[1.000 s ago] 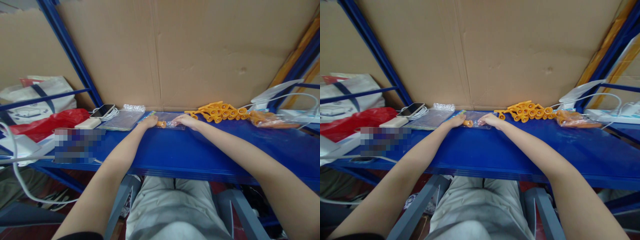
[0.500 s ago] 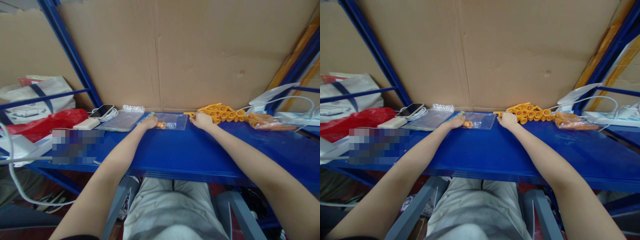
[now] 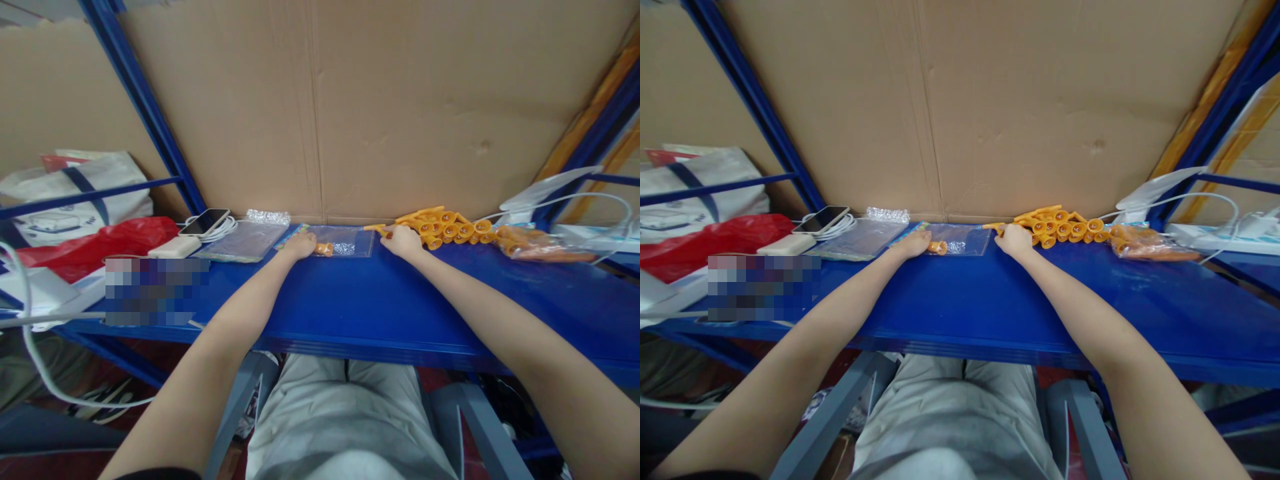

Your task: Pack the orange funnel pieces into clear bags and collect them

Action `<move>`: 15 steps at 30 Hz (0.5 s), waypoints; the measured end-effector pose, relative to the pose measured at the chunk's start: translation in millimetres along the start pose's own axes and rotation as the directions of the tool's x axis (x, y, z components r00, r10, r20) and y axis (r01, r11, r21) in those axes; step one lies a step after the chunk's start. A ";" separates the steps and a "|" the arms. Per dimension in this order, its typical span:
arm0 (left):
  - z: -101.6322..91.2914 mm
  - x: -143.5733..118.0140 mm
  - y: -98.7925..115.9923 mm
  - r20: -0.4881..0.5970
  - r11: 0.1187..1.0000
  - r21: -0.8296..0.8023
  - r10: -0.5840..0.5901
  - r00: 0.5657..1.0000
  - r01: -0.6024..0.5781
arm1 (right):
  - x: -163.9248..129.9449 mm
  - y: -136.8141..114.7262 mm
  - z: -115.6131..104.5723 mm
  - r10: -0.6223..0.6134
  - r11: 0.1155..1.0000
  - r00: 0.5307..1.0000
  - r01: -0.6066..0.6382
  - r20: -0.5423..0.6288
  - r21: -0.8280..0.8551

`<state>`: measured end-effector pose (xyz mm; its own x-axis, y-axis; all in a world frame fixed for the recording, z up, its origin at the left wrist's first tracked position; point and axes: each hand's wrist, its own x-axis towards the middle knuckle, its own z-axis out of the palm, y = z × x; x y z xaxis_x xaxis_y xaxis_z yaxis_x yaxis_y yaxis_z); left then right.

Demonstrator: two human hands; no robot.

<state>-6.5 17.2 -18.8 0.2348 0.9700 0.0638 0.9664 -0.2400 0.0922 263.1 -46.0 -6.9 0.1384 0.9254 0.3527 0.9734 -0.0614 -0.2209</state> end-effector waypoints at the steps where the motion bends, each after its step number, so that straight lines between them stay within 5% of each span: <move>1: -0.2 -0.1 -0.2 0.001 1.000 -0.002 0.003 1.000 -0.003 | 0.9 1.1 -4.3 0.015 0.999 1.000 -0.013 -0.023 0.050; 4: 0.0 0.3 -0.9 0.000 1.000 -0.022 0.007 1.000 -0.007 | 7.0 6.9 -19.9 0.040 0.963 0.997 -0.022 -0.062 0.269; 8: 2.2 2.8 -2.4 -0.011 1.000 -0.026 0.007 1.000 -0.007 | 15.8 17.3 -41.8 0.048 0.829 0.998 -0.061 0.039 0.555; 15: 4.0 4.9 -4.5 -0.014 1.000 -0.012 0.009 1.000 -0.009 | 12.8 39.7 -70.3 -0.059 0.820 0.947 -0.135 0.317 0.556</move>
<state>-9.3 23.2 -22.9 0.2420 0.9671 0.0781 0.9628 -0.2493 0.1040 316.3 -62.8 52.8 0.0160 0.9982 0.0584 0.6780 0.0321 -0.7344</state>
